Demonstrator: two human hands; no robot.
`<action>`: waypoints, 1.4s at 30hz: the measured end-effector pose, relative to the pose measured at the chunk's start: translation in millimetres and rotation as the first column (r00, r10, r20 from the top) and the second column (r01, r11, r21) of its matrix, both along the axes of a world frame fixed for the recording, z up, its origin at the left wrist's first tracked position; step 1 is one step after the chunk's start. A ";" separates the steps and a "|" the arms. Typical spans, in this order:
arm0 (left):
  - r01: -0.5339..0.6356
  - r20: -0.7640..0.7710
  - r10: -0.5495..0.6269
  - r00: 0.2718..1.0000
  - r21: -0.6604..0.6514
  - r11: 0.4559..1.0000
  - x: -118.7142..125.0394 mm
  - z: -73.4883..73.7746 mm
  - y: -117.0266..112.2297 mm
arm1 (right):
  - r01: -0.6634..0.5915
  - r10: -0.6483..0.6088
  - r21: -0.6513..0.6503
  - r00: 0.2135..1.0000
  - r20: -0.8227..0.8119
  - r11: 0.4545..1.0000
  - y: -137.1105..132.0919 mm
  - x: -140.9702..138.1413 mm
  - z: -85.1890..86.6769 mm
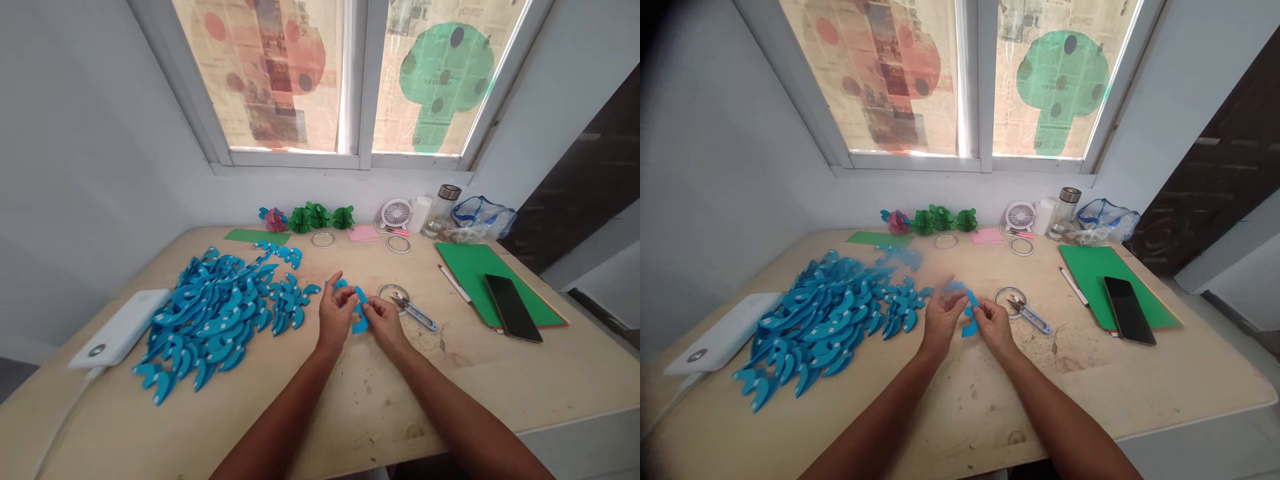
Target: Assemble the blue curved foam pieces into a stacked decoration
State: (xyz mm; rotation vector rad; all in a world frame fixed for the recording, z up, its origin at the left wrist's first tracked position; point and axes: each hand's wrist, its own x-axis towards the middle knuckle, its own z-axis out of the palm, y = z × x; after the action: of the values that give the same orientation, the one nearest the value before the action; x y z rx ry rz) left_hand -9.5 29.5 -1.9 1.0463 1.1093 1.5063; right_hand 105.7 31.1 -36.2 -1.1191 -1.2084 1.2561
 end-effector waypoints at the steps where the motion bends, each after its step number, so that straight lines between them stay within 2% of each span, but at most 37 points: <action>1: -0.012 0.031 0.013 0.999 -0.018 1.000 2.8 0.0 0.5 | -0.008 0.008 0.014 1.000 0.026 1.000 -1.2 -1.1 -1.8; 6: 0.013 0.121 -0.003 0.993 -0.076 0.997 5.3 -2.6 0.3 | -0.027 0.015 0.085 0.990 0.143 0.996 -4.1 -1.4 -1.5; 11: 0.146 0.187 -0.119 0.975 -0.136 0.980 -3.2 -4.6 0.9 | 0.145 -0.175 0.166 0.967 0.184 0.975 1.5 9.8 9.3; 14: 0.249 0.201 -0.213 0.956 -0.175 0.953 -4.2 -3.1 -1.2 | 0.201 -0.229 0.171 0.958 0.170 0.965 5.5 16.4 13.2; 18: 0.314 0.157 -0.286 0.945 -0.206 0.927 -2.2 -1.9 -5.4 | 0.210 -0.232 0.160 0.963 0.136 0.965 7.1 19.5 15.8; 23: 0.356 0.135 -0.333 0.933 -0.228 0.906 -0.5 -3.6 -7.7 | 0.156 -0.177 0.152 0.974 0.141 0.976 5.8 19.4 19.2; 36: 0.375 0.147 -0.350 0.925 -0.213 0.902 3.0 -9.0 -7.9 | 0.159 -0.198 0.184 0.956 0.217 0.970 5.8 21.3 15.4; 38: 0.325 0.160 -0.295 0.942 -0.219 0.920 2.3 -10.3 -5.7 | 0.149 -0.194 0.201 0.955 0.224 0.968 5.4 21.2 14.6; 42: 0.123 0.191 -0.082 0.978 -0.216 0.969 -1.5 -12.7 0.4 | 0.070 -0.120 0.208 0.964 0.238 0.976 2.9 18.3 14.8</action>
State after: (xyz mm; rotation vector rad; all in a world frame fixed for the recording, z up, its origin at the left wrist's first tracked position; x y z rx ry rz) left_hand -11.0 29.9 -14.6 0.7817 1.0540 1.3285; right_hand 124.0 34.0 -21.4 -1.1964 -1.4156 0.9183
